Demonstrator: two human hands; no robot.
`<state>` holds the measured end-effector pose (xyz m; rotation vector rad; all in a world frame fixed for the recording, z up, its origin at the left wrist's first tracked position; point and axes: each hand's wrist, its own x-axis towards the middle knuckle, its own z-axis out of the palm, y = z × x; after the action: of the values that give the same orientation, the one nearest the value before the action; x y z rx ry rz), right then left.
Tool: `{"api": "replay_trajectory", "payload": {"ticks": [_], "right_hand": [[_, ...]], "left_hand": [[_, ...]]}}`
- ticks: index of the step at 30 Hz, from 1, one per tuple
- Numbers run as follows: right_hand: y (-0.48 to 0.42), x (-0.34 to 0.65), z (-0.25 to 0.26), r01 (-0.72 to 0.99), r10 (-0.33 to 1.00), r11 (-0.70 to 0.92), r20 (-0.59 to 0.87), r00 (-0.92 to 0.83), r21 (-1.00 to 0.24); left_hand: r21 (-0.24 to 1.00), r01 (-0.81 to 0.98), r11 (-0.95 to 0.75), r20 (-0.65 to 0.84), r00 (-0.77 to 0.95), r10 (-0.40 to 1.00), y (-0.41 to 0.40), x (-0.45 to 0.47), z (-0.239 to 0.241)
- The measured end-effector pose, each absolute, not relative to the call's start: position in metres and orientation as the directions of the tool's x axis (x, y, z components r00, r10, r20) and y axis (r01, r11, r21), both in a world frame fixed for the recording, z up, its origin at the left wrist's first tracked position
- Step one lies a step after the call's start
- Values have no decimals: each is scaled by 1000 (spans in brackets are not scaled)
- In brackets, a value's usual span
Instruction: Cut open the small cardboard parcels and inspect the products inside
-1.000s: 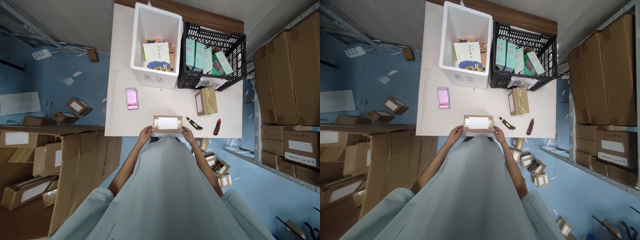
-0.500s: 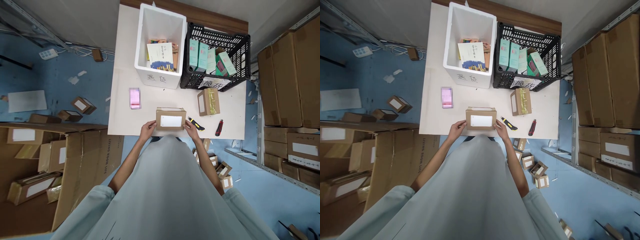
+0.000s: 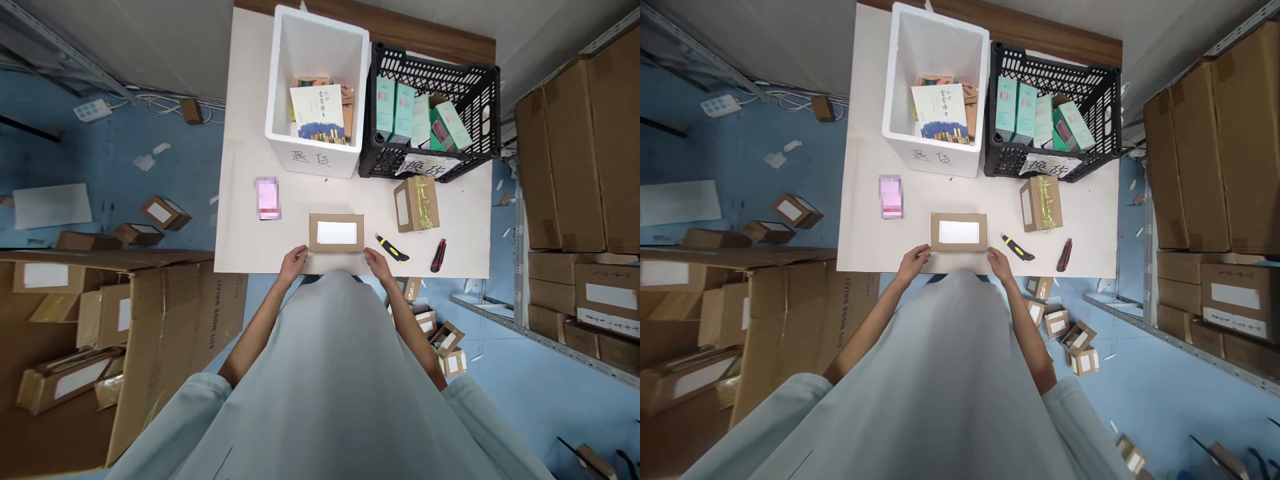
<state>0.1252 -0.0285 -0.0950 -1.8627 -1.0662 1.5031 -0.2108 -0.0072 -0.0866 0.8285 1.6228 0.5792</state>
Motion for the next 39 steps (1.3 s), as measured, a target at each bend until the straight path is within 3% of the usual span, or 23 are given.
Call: {"api": "replay_trajectory", "payload": {"ticks": [7,14,18,23,30,33,36,39], "right_hand": [[-28,118,-81,255,860,-504,-508,56,-825],[-2,126,-55,288,942,-333,-330,60,-898],[16,117,-54,326,945,-316,-328,21,-891],[20,108,-59,354,938,-346,-332,103,-869],[-1,117,-75,432,896,-441,-417,153,-787],[-7,137,-84,445,853,-520,-418,311,-729],[-9,161,-89,451,823,-561,-409,394,-695],[-12,177,-90,444,816,-572,-426,390,-690]], "left_hand": [[769,249,588,-585,-96,805,-7,-210,-76],[885,262,384,-367,-113,923,15,-213,-42],[854,254,453,-429,-149,891,28,-209,-36],[823,238,516,-481,-192,856,26,-210,-37],[786,274,554,-538,-136,832,12,-205,-26],[848,176,500,-502,-36,864,6,-181,-6],[900,103,424,-436,223,872,-3,-145,19],[956,183,232,-284,361,888,-9,-115,40]]}}
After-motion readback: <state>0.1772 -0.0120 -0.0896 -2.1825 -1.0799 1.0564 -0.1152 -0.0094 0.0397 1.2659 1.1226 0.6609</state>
